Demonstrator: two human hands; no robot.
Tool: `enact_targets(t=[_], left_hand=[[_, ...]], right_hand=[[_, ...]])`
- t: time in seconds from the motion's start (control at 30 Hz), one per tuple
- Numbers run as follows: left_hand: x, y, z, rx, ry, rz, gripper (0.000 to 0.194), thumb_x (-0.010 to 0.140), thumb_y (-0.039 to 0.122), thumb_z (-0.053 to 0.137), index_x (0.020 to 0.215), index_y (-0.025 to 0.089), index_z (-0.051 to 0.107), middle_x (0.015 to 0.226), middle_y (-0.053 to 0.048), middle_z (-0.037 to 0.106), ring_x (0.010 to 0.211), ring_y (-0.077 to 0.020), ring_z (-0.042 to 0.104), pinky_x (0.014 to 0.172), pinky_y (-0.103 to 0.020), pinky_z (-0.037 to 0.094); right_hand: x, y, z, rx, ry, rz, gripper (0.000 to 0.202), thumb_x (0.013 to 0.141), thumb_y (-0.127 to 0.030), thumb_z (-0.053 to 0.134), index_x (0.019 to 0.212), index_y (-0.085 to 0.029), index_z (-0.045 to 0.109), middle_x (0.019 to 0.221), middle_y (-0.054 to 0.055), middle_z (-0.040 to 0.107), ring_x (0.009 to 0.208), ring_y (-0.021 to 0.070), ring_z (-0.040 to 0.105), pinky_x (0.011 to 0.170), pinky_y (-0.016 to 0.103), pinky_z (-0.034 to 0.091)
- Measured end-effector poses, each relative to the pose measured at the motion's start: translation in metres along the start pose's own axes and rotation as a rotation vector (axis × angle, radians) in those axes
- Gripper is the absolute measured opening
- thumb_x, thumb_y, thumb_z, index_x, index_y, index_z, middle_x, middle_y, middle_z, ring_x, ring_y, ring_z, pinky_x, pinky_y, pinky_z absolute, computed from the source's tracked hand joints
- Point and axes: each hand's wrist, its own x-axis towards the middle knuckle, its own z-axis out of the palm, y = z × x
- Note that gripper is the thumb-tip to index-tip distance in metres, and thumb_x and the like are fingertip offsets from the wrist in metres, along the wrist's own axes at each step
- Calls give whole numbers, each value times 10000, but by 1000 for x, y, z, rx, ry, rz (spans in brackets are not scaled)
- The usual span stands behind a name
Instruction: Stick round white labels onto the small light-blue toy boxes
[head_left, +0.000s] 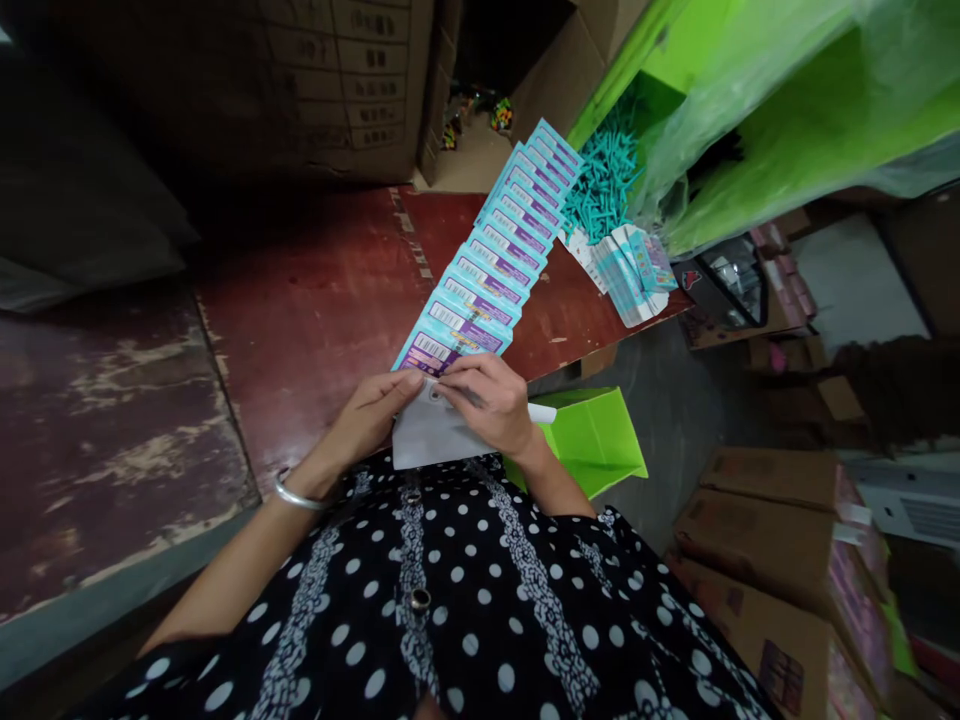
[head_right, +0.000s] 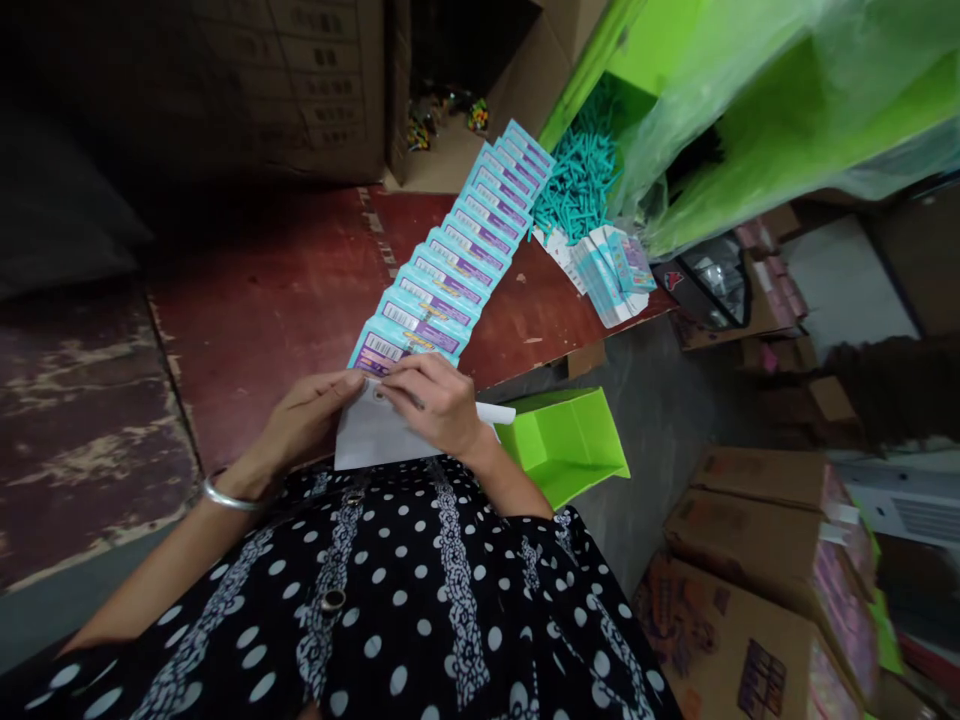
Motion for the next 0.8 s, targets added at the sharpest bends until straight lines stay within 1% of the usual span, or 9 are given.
enact_targets(t=[0.07, 0.13, 0.23, 0.33, 0.47, 0.57, 0.6, 0.7, 0.8], left_hand=[[0, -2, -2, 7, 3, -24, 632, 766, 758, 912, 894, 146, 813, 761, -48, 701, 638, -154, 567, 595, -246, 468], [-1, -3, -4, 22, 1, -54, 631, 772, 758, 912, 921, 149, 830, 785, -64, 727, 681, -179, 614, 629, -259, 497], [-3, 0, -6, 77, 8, -90, 623, 793, 755, 899, 953, 155, 852, 846, -92, 764, 777, -226, 678, 660, -274, 519], [-7, 6, -6, 161, 40, -123, 609, 837, 746, 867, 992, 156, 871, 860, -101, 768, 800, -242, 681, 635, -274, 499], [-10, 13, -2, 279, 104, -167, 613, 870, 747, 831, 1019, 155, 881, 837, -95, 755, 731, -218, 635, 587, -267, 452], [-12, 14, 2, 310, 140, -152, 523, 922, 680, 817, 1092, 187, 868, 919, -88, 770, 728, -190, 621, 559, -243, 414], [-14, 14, 3, 297, 157, -146, 480, 941, 647, 813, 1122, 205, 856, 916, -74, 764, 711, -174, 609, 560, -234, 411], [-20, 7, 8, 233, 223, -150, 390, 971, 583, 810, 1140, 231, 814, 791, -18, 696, 623, -127, 544, 566, -210, 413], [-27, -1, 14, 214, 319, -145, 383, 957, 577, 832, 1058, 210, 787, 720, -4, 660, 599, -120, 539, 557, -194, 411]], right_hand=[[-4, 1, 2, -36, 76, -105, 77, 1049, -228, 766, 996, -192, 809, 993, 53, 811, 917, 151, 764, 848, 299, 676], [-7, 1, 3, -68, 134, -176, 22, 1029, -195, 785, 1028, -181, 803, 979, 53, 810, 892, 150, 759, 812, 287, 683], [-11, 4, 4, -92, 162, -210, 42, 1025, -176, 781, 1062, -186, 798, 982, 47, 809, 910, 145, 762, 819, 272, 696], [-13, 10, 5, -51, 169, -216, 50, 1018, -168, 793, 1067, -177, 799, 994, 43, 810, 935, 140, 765, 866, 256, 704], [-13, 22, 4, 15, 172, -243, 42, 991, -167, 830, 1024, -151, 808, 986, 41, 813, 921, 136, 754, 835, 244, 703], [-11, 32, 3, 70, 171, -273, 34, 975, -143, 836, 1004, -140, 818, 983, 41, 809, 896, 136, 737, 796, 247, 688], [-10, 35, 3, 83, 172, -287, 25, 976, -139, 831, 998, -136, 820, 983, 43, 805, 885, 135, 731, 783, 247, 680], [-9, 43, 4, 94, 171, -313, 16, 982, -137, 816, 978, -151, 823, 979, 32, 788, 850, 122, 706, 756, 240, 656], [-8, 47, 5, 125, 168, -334, 31, 960, -120, 829, 973, -147, 821, 966, 25, 784, 823, 115, 694, 716, 239, 634]])
